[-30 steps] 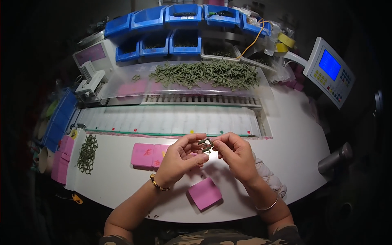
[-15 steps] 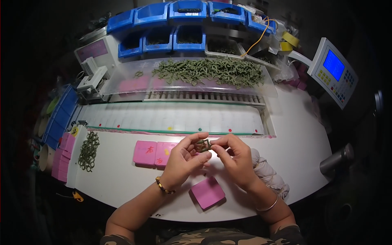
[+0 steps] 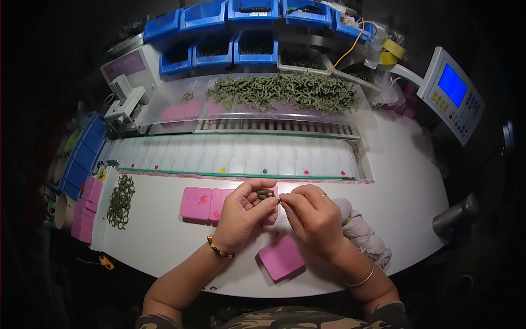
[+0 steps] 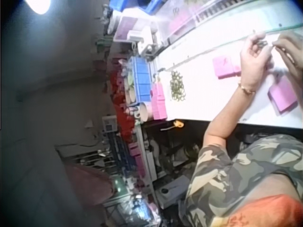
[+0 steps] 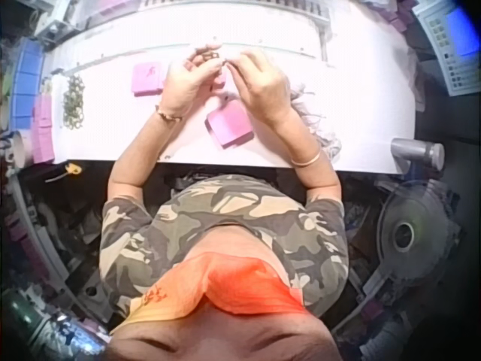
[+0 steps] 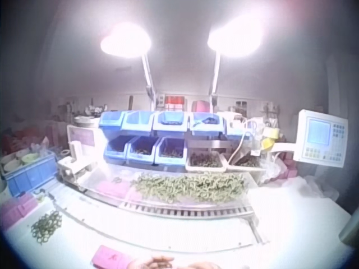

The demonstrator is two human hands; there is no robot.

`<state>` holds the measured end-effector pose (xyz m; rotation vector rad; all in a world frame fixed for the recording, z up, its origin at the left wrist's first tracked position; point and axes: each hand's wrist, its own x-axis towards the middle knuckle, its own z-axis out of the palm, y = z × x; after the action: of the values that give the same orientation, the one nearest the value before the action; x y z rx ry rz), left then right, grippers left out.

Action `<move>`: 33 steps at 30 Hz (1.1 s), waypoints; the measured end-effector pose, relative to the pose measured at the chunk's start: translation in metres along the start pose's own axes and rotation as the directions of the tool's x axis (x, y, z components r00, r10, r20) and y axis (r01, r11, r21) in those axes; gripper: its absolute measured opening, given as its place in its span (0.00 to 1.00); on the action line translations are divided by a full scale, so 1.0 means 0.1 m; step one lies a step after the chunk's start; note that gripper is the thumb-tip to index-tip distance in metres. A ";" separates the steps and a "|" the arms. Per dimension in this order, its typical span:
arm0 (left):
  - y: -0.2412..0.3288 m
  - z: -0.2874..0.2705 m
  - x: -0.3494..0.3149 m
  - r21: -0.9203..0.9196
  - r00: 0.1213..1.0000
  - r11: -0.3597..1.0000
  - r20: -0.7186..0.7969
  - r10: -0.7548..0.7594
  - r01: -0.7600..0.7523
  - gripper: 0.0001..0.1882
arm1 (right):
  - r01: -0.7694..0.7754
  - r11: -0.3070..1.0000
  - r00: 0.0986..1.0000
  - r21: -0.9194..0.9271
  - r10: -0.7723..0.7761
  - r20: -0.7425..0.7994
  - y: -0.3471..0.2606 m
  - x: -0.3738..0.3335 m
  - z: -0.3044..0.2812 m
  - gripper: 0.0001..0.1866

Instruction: The person organizes pink plastic cases on a workbench, opens them, and places small metal and plastic components inside each case before closing them.

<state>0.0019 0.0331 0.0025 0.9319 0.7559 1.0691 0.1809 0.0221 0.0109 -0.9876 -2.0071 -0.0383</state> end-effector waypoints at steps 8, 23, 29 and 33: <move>-0.07 0.03 -0.01 0.038 1.000 0.999 0.006 0.022 -0.023 0.21 | 0.046 0.991 0.996 -0.128 -0.035 0.084 -0.05 0.02 -0.02 0.05; -0.15 0.04 -0.05 0.303 0.947 0.899 0.042 0.318 -0.315 0.30 | -0.761 0.363 0.645 0.538 0.519 0.562 0.18 -0.03 -0.11 0.11; -0.19 -0.02 -0.03 0.370 0.955 0.881 0.088 0.282 -0.294 0.31 | -0.469 0.746 0.882 0.472 0.370 0.292 0.02 0.08 -0.16 0.07; -0.22 -0.05 0.00 0.475 0.920 0.790 0.146 0.363 -0.387 0.31 | -0.390 0.813 0.913 0.433 0.281 0.295 0.02 0.05 -0.12 0.10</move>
<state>0.0062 0.0305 -0.0196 1.6006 0.8455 1.2148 0.1890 0.0219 0.0215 -1.0276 -1.8595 0.7680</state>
